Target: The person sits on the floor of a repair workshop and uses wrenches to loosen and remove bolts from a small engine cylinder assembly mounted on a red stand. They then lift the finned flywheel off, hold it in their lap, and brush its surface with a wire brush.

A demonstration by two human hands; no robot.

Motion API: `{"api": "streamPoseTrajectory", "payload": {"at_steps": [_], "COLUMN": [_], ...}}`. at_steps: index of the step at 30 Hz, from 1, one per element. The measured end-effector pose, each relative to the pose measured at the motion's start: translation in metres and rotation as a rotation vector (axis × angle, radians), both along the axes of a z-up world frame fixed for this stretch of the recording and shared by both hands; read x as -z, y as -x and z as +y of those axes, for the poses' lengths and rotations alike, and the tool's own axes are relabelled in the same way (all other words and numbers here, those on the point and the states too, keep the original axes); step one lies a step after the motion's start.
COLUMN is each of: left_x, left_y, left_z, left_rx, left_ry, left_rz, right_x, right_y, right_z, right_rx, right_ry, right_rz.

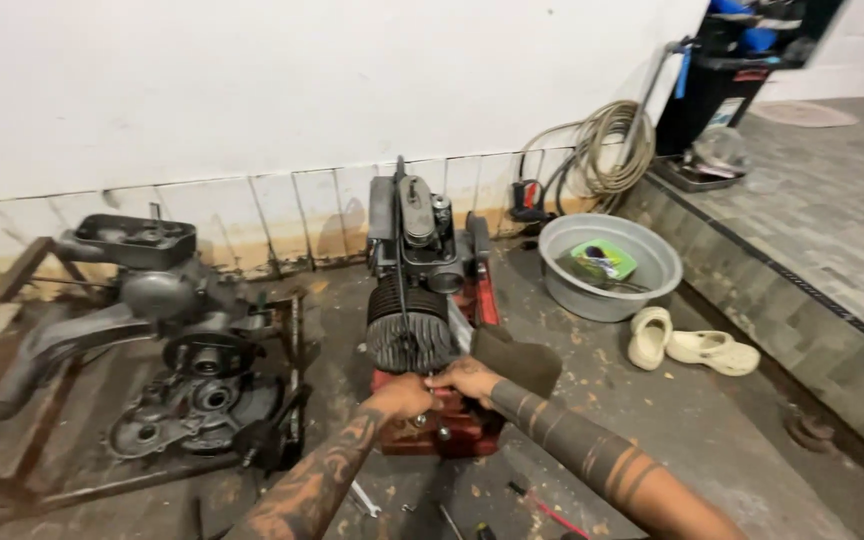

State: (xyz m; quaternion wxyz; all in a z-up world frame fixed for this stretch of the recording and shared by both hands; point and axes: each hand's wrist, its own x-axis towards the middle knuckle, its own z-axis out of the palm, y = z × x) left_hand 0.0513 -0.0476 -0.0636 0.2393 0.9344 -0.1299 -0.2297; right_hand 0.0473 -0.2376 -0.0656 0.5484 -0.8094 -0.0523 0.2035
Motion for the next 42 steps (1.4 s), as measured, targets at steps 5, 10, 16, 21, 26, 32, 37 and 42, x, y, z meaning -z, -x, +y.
{"api": "streamPoseTrajectory", "payload": {"at_steps": [5, 10, 16, 21, 26, 32, 37, 42], "left_x": [0.027, 0.032, 0.052, -0.006, -0.02, -0.01, 0.044, 0.021], "left_y": [-0.023, -0.019, -0.019, 0.017, 0.018, 0.029, 0.011, 0.012], "left_z": [0.021, 0.036, 0.038, 0.043, 0.054, 0.037, 0.02, 0.027], "left_rx": [0.219, 0.296, 0.24, 0.024, 0.022, 0.033, -0.054, -0.068], "left_ry": [0.002, 0.327, 0.708, 0.785, 0.762, 0.877, 0.964, 0.714], "left_rz": [-0.059, 0.178, 0.544, 0.43, 0.268, 0.368, 0.334, 0.259], "right_x": [0.002, -0.031, -0.039, -0.026, -0.028, -0.022, -0.046, -0.042], "right_y": [0.0, 0.03, 0.031, 0.023, 0.019, 0.016, 0.02, 0.021], "right_z": [0.004, 0.01, 0.006, 0.001, 0.004, 0.013, 0.02, 0.013], "right_rx": [0.086, 0.058, 0.033, -0.077, -0.055, 0.018, 0.022, -0.068], "right_ry": [0.055, -0.154, -0.443, -0.324, -0.249, -0.165, -0.138, -0.222], "right_rz": [-0.031, 0.101, 0.339, 0.23, 0.134, 0.12, 0.139, 0.324]}}
